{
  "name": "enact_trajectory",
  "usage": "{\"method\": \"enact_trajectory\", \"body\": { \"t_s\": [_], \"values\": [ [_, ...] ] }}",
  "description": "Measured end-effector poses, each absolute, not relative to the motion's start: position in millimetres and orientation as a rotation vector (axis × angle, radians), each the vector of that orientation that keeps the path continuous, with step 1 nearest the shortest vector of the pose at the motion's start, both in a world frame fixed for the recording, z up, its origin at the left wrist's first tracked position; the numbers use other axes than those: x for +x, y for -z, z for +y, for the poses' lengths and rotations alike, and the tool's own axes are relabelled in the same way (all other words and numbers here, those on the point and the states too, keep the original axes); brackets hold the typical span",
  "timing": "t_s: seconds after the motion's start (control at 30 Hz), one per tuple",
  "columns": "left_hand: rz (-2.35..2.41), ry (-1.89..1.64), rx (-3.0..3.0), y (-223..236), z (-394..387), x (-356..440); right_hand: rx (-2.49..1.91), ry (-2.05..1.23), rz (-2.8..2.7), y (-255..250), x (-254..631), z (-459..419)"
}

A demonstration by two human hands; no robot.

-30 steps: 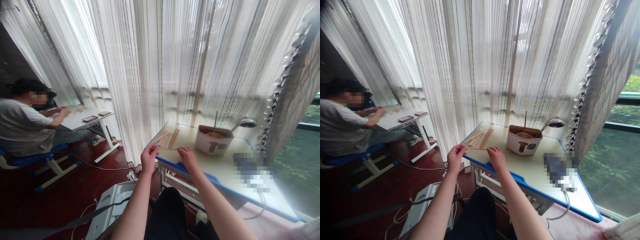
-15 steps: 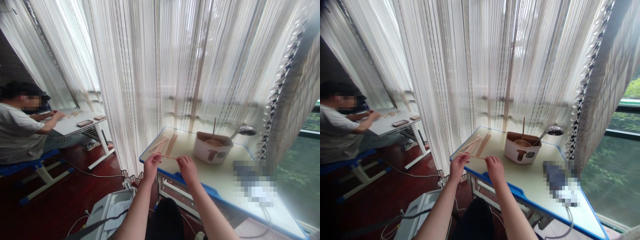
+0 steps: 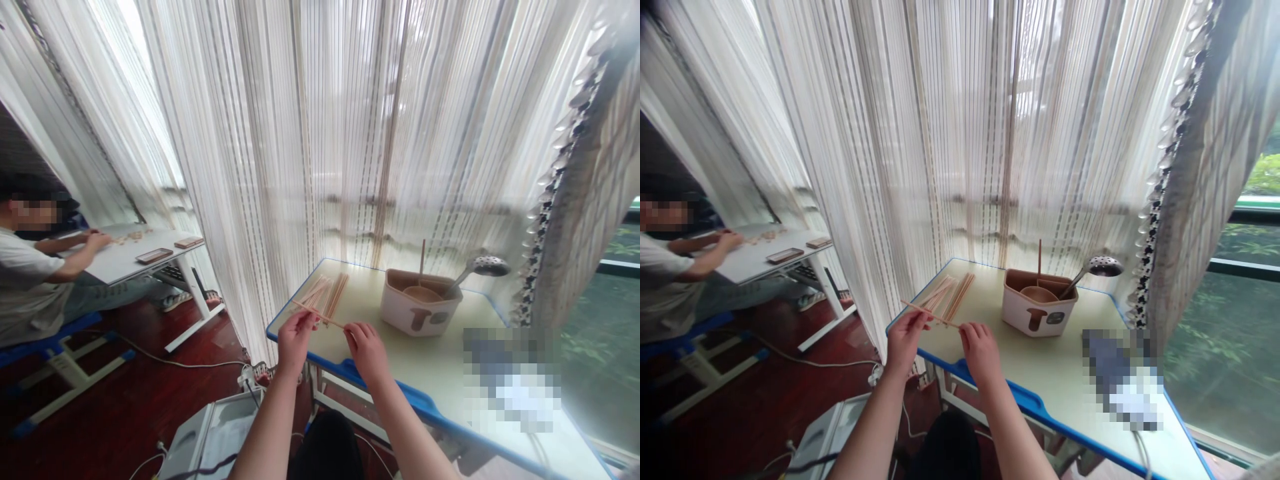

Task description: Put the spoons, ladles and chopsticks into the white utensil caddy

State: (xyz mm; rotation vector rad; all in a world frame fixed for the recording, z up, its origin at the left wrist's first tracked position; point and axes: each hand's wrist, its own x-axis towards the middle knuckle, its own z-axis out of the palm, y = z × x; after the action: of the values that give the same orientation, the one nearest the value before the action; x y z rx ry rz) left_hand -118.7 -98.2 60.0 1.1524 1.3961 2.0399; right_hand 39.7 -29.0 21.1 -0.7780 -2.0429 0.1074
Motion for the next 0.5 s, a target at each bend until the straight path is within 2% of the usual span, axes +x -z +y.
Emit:
{"method": "enact_trajectory", "body": {
  "t_s": [0.3, 0.5],
  "values": [
    [1.348, -1.921, 1.263, -75, -58, -85, -0.808, -0.636, -1.779, -18, 49, -10],
    [1.324, -1.720, 1.454, -94, -38, -73, -0.851, -0.743, -1.643, -19, 54, -9]
  ]
}}
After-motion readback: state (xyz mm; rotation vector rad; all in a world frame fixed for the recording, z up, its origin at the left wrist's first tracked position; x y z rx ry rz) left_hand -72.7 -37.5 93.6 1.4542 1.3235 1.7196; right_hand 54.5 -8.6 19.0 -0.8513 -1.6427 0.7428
